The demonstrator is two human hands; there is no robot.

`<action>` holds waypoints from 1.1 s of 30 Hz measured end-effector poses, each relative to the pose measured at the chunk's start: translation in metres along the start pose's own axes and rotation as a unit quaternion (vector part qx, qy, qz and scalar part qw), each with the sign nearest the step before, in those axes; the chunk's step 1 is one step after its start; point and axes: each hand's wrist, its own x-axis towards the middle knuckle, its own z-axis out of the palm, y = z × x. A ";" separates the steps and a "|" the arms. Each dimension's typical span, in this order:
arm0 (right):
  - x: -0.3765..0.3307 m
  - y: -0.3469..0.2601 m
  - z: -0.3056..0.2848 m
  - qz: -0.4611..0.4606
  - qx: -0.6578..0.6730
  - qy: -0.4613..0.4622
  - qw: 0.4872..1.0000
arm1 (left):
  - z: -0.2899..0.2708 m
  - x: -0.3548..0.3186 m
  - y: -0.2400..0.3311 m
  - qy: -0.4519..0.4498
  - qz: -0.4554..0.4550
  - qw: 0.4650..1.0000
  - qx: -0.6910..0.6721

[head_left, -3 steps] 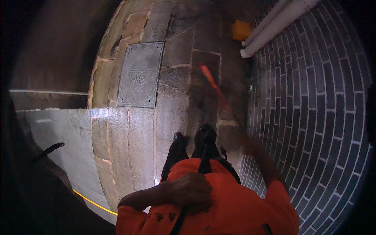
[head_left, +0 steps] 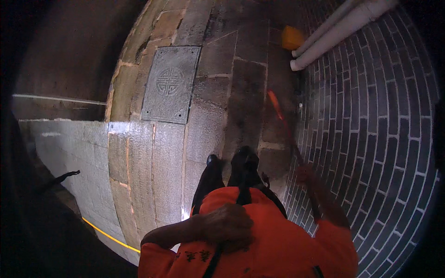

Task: The person sweeps a wet stone-paved outdoor alleyway using a long-handled broom. They move the broom back and forth to push water and debris across the surface, working their way along the narrow passage between brick walls.

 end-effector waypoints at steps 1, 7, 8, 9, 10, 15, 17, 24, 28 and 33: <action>-0.008 -0.007 0.004 -0.025 -0.190 0.153 0.969 | -0.001 -0.003 0.003 0.011 0.003 1.000 -0.008; 0.047 0.008 0.170 -0.073 -0.224 0.158 0.959 | 0.005 -0.035 0.022 0.068 0.013 0.998 -0.005; 0.068 0.018 0.175 -0.102 -0.271 0.086 0.953 | 0.001 -0.037 0.024 0.073 0.018 0.997 0.001; 0.084 0.030 0.174 -0.134 -0.313 0.030 0.940 | -0.005 -0.041 0.018 0.074 0.028 0.997 -0.007; 0.098 0.035 0.184 -0.117 -0.239 -0.026 0.964 | -0.010 -0.041 0.023 0.073 0.019 0.997 0.001; 0.120 0.049 0.177 0.075 0.428 -0.221 0.873 | -0.008 -0.059 0.017 0.060 0.040 0.997 0.022; 0.106 0.070 0.089 0.069 0.495 -0.233 0.834 | -0.016 -0.055 0.025 0.060 0.030 0.998 0.006; -0.023 0.051 0.131 0.003 0.252 -0.046 0.967 | -0.021 -0.083 0.025 0.062 0.044 0.997 -0.016; -0.034 0.055 0.122 0.058 0.198 0.042 0.978 | -0.024 -0.113 0.035 0.073 0.016 0.997 0.006; 0.079 0.054 0.315 -0.179 -0.287 0.060 0.939 | -0.034 -0.122 0.042 0.079 0.014 0.997 0.005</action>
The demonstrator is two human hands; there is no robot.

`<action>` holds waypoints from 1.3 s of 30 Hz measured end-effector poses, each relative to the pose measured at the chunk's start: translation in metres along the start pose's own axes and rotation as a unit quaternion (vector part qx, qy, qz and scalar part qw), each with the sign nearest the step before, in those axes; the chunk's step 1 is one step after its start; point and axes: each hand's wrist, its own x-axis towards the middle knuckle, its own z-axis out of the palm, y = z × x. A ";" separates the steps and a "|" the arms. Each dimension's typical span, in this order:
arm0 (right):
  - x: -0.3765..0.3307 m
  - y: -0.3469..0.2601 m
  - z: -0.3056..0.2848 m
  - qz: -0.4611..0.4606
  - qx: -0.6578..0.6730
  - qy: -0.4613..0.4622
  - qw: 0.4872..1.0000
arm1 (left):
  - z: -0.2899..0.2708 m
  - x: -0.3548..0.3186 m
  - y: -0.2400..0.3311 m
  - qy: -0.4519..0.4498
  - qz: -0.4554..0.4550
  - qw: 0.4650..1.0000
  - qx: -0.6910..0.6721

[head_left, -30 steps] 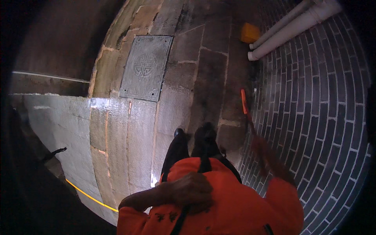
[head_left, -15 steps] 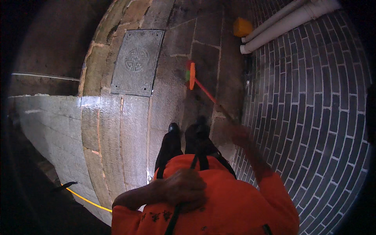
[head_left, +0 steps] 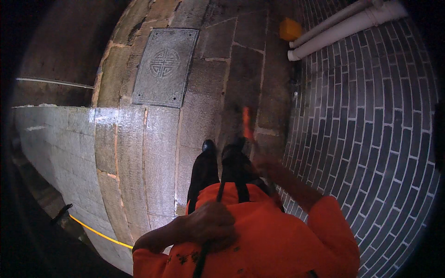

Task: The person sweeps a wet stone-paved outdoor alleyway using a long-handled broom. They move the broom back and forth to push water and debris across the surface, working their way along the narrow passage between brick walls.

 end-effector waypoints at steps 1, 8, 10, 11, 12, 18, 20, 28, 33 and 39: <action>0.030 0.007 0.019 0.067 0.191 -0.069 0.977 | 0.009 -0.009 -0.006 -0.010 0.003 1.000 -0.004; 0.033 0.053 -0.060 -0.021 0.050 0.025 0.998 | 0.005 0.003 0.009 -0.015 0.019 1.000 0.018; -0.021 0.069 -0.114 0.107 0.348 -0.015 0.931 | 0.004 0.012 0.001 0.013 0.040 0.999 -0.011; -0.032 0.045 -0.105 0.229 0.610 -0.030 0.758 | 0.011 0.008 0.003 0.038 0.027 0.999 0.008; -0.047 0.033 -0.102 0.218 0.633 -0.072 0.739 | 0.016 0.008 0.003 0.045 0.028 0.999 0.006; -0.062 0.045 -0.138 0.122 0.377 -0.035 0.917 | 0.019 0.012 -0.003 -0.020 0.017 0.999 -0.044; -0.041 0.027 -0.118 0.107 0.215 0.054 0.969 | 0.020 0.006 -0.003 -0.021 0.016 0.999 -0.036; 0.109 0.041 0.026 0.020 0.165 -0.098 0.981 | 0.000 -0.009 -0.002 0.000 -0.010 1.000 0.013; 0.144 0.024 -0.007 0.123 0.322 -0.065 0.936 | -0.017 -0.004 0.008 -0.004 -0.041 0.998 0.049; 0.052 0.004 -0.081 0.065 0.506 -0.053 0.858 | -0.039 0.023 -0.011 -0.053 -0.016 0.998 0.006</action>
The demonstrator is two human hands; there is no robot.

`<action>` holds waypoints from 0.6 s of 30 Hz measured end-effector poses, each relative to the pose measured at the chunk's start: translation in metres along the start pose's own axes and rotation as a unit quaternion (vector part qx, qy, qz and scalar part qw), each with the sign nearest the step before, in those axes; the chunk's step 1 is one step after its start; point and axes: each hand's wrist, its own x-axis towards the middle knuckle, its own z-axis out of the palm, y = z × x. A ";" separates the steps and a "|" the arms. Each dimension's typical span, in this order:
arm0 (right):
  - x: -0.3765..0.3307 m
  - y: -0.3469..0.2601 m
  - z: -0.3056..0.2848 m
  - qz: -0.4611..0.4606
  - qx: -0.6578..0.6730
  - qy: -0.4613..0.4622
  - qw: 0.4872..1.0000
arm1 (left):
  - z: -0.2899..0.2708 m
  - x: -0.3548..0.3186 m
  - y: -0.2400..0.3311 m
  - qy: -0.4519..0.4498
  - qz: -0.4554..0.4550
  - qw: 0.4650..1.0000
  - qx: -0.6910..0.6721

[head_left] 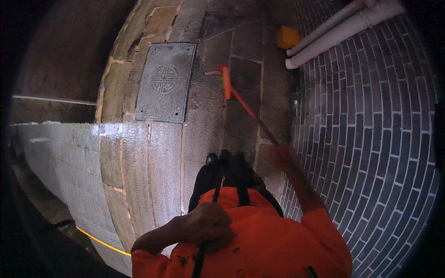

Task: The person sweeps a wet stone-paved outdoor alleyway using a long-handled broom. They move the broom back and forth to push water and debris across the surface, working their way along the narrow passage between brick walls.

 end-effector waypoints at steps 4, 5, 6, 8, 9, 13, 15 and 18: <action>-0.027 -0.044 -0.028 0.038 -0.062 -0.003 0.997 | -0.005 0.016 -0.017 -0.022 -0.104 0.972 -0.211; -0.028 -0.057 -0.042 0.100 -0.025 -0.025 0.994 | -0.006 0.021 -0.024 -0.014 -0.098 0.974 -0.205; -0.027 -0.065 -0.037 0.053 -0.116 0.082 0.988 | -0.011 0.033 -0.029 -0.002 -0.097 0.975 -0.198; -0.019 -0.089 -0.032 -0.013 -0.270 0.210 0.940 | -0.024 0.063 -0.043 0.020 0.028 0.999 -0.023; -0.016 -0.103 -0.039 -0.032 -0.331 0.243 0.911 | -0.031 0.077 -0.051 0.022 0.056 0.998 0.020; 0.061 -0.122 -0.034 -0.036 -0.129 0.212 0.968 | -0.057 0.135 -0.077 -0.012 0.027 0.999 0.034; 0.117 -0.119 0.006 -0.173 -0.607 -0.051 0.774 | -0.070 0.169 -0.091 -0.026 0.008 0.999 0.035; 0.176 -0.131 0.040 -0.079 -0.378 -0.041 0.922 | -0.087 0.210 -0.109 -0.040 -0.009 0.998 0.045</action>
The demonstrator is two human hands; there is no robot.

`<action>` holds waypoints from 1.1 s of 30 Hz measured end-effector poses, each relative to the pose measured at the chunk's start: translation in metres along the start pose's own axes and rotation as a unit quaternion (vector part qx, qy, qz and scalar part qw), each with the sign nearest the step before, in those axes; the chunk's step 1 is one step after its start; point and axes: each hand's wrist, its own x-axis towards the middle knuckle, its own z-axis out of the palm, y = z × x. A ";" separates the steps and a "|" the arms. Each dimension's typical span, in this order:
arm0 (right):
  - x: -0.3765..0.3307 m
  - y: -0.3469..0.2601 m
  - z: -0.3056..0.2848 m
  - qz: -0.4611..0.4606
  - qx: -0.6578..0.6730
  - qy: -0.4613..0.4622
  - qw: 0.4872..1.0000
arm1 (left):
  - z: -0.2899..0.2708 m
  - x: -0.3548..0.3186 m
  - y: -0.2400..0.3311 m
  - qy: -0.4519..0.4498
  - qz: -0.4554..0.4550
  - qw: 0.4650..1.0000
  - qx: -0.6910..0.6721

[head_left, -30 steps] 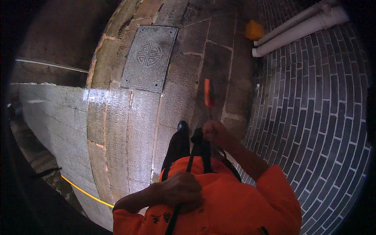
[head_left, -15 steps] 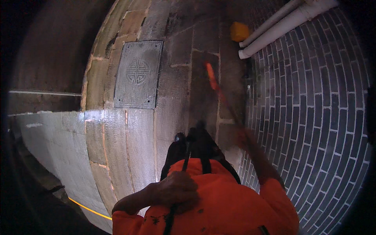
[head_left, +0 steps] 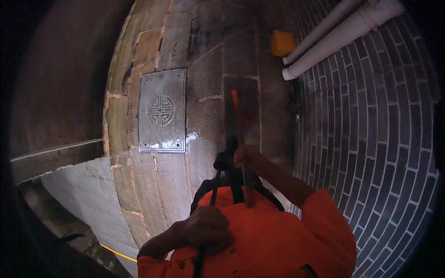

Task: The person sweeps a wet stone-paved outdoor alleyway using a long-handled broom. They move the broom back and forth to push water and debris across the surface, working their way along the narrow passage between brick walls.

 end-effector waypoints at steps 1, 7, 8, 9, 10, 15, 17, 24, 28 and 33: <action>0.008 -0.010 -0.009 0.029 -0.084 0.024 0.996 | -0.006 0.012 -0.005 -0.005 -0.003 1.000 0.002; -0.013 -0.059 -0.098 0.081 0.307 -0.014 0.948 | -0.048 0.074 -0.032 -0.016 -0.030 0.999 0.013; -0.020 -0.074 -0.098 0.105 0.388 -0.015 0.915 | -0.052 0.077 -0.039 -0.023 -0.022 0.999 0.003; -0.028 -0.090 -0.098 0.129 0.466 -0.010 0.875 | -0.056 0.079 -0.045 -0.029 -0.014 0.999 -0.008; -0.037 -0.095 -0.103 0.113 0.436 0.018 0.892 | -0.059 0.079 -0.055 -0.039 0.002 0.999 -0.015; -0.054 -0.104 -0.170 0.152 0.189 0.158 0.957 | -0.090 0.083 -0.073 -0.055 0.020 0.998 -0.034; -0.036 -0.125 -0.170 0.029 -0.036 0.078 0.996 | -0.106 0.080 -0.078 -0.053 0.026 0.998 -0.039; 0.101 -0.040 -0.125 0.102 -0.086 0.024 0.991 | -0.158 0.076 -0.098 -0.067 0.034 0.995 -0.064; 0.160 -0.056 -0.077 0.155 0.313 -0.020 0.937 | -0.190 0.071 -0.105 -0.069 0.047 0.994 -0.070; 0.150 -0.098 -0.099 0.126 0.312 0.005 0.942 | -0.219 0.074 -0.114 -0.078 0.061 0.992 -0.075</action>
